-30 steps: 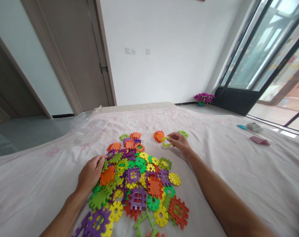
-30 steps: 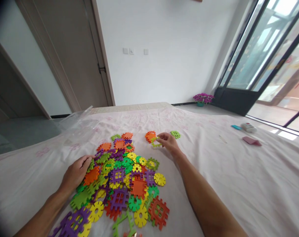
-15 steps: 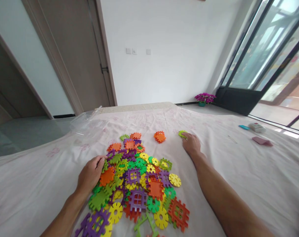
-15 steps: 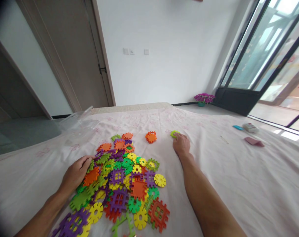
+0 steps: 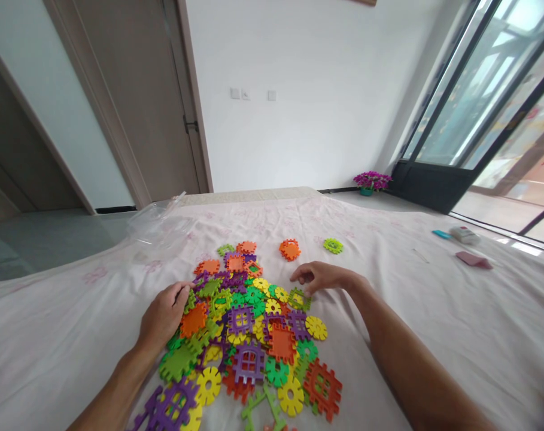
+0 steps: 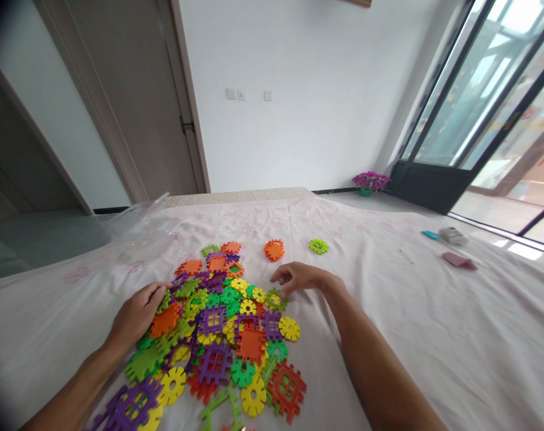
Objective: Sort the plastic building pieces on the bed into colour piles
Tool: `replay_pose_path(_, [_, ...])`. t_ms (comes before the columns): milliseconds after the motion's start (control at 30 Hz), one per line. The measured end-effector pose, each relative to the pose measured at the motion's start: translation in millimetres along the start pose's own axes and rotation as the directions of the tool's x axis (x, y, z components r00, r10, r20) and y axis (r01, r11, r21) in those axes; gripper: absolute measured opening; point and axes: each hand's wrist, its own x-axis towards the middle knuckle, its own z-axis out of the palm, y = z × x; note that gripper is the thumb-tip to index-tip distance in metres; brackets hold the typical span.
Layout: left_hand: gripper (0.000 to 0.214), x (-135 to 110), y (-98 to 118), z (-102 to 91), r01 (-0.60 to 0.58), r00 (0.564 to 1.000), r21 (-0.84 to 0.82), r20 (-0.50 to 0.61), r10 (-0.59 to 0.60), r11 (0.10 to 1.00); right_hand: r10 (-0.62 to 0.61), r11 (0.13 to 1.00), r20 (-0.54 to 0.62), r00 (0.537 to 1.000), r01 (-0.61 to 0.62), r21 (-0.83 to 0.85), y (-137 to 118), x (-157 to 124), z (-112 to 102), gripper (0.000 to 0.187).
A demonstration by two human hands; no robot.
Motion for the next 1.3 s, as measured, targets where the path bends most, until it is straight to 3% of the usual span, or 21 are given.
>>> replay_pose_path(133, [0.037, 0.6, -4.0, 2.0, 0.000, 1.000, 0.000, 0.007, 0.000, 1.000, -0.017, 0.996, 0.008, 1.000, 0.018, -0.083, -6.3, 7.7, 11.0, 0.042])
replay_pose_path(300, [0.038, 2.2, -8.1, 3.8, -0.008, 1.000, 0.003, 0.009, 0.008, 1.000, 0.036, 0.998, -0.045, 0.998, -0.034, 0.048, -0.8, 8.4, 11.6, 0.022])
replay_pose_path(367, [0.038, 2.2, -7.7, 3.5, -0.006, 1.000, 0.004, 0.002, 0.006, 1.000, 0.044, 0.994, -0.167, 0.985, -0.026, 0.110, 6.4, 7.0, 6.6, 0.024])
replay_pose_path(433, [0.038, 1.9, -6.7, 2.9, -0.004, 1.000, 0.006, -0.002, 0.004, 1.000, 0.074, 0.987, -0.369, 0.926, -0.014, 0.161, 18.0, 5.7, -0.5, 0.028])
replay_pose_path(467, [0.037, 1.7, -6.1, 2.6, -0.001, 1.000, 0.008, -0.003, 0.002, 1.000, 0.106, 0.984, -0.496, 0.862, -0.017, 0.180, 25.5, 4.9, -4.5, 0.031])
replay_pose_path(500, [0.037, 1.6, -5.6, 2.3, 0.001, 1.000, 0.011, -0.002, -0.001, 1.000, 0.146, 0.981, -0.626, 0.766, -0.029, 0.194, 33.9, 3.9, -8.8, 0.035])
replay_pose_path(533, [0.037, 1.6, -5.3, 2.1, 0.002, 1.000, 0.014, -0.002, -0.002, 1.000, 0.182, 0.979, -0.745, 0.642, -0.047, 0.199, 42.9, 2.5, -13.1, 0.037])
replay_pose_path(600, [0.037, 1.8, -5.2, 2.0, 0.000, 1.000, 0.018, 0.000, 0.000, 1.000, 0.190, 0.981, -0.917, 0.350, -0.110, 0.161, 61.3, -1.7, -21.4, 0.038])
replay_pose_path(633, [0.037, 2.0, -5.5, 2.1, -0.002, 1.000, 0.019, 0.002, 0.002, 1.000, 0.150, 0.981, -0.960, 0.235, -0.153, 0.116, 69.9, -4.2, -24.8, 0.037])
replay_pose_path(667, [0.037, 2.2, -5.9, 2.2, -0.002, 1.000, 0.020, 0.005, 0.002, 1.000, 0.096, 0.978, -0.980, 0.173, -0.201, 0.060, 77.8, -6.9, -27.4, 0.034])
replay_pose_path(700, [0.038, 2.4, -6.4, 2.5, 0.001, 1.000, 0.022, 0.009, -0.001, 1.000, 0.040, 0.967, -0.985, 0.167, -0.253, -0.004, 84.6, -9.3, -29.0, 0.031])
replay_pose_path(733, [0.038, 2.5, -6.8, 2.7, 0.004, 1.000, 0.023, 0.012, -0.004, 1.000, -0.006, 0.950, -0.979, 0.205, -0.305, -0.070, 90.2, -11.4, -29.7, 0.029])
replay_pose_path(800, [0.038, 2.6, -7.5, 3.1, 0.008, 1.000, 0.022, 0.012, -0.009, 1.000, -0.046, 0.900, -0.942, 0.331, -0.396, -0.183, 97.8, -13.9, -28.7, 0.031])
replay_pose_path(867, [0.039, 2.4, -7.6, 3.3, 0.008, 1.000, 0.019, 0.010, -0.009, 1.000, -0.038, 0.843, -0.907, 0.419, -0.474, -0.254, 101.1, -14.3, -26.3, 0.035])
replay_pose_path(933, [0.039, 1.9, -7.0, 3.1, 0.009, 1.000, 0.018, 0.012, -0.010, 1.000, -0.016, 0.795, -0.908, 0.418, -0.546, -0.265, 101.4, -13.5, -24.5, 0.036])
replay_pose_path(1033, [0.039, 0.9, -5.1, 2.1, 0.015, 1.000, 0.026, 0.018, -0.016, 1.000, 0.047, 0.739, -0.936, 0.350, -0.642, -0.203, 100.6, -12.2, -24.8, 0.042])
replay_pose_path(1100, [0.039, 0.4, -4.0, 1.5, 0.014, 1.000, 0.026, 0.015, -0.014, 1.000, 0.119, 0.717, -0.937, 0.329, -0.681, -0.149, 101.0, -11.0, -26.6, 0.049])
replay_pose_path(1300, [0.037, 1.1, -4.5, 2.5, 0.010, 1.000, 0.023, -0.008, -0.010, 1.000, 0.237, 0.673, -0.889, 0.392, -0.727, -0.141, 104.3, 1.2, -35.8, 0.049])
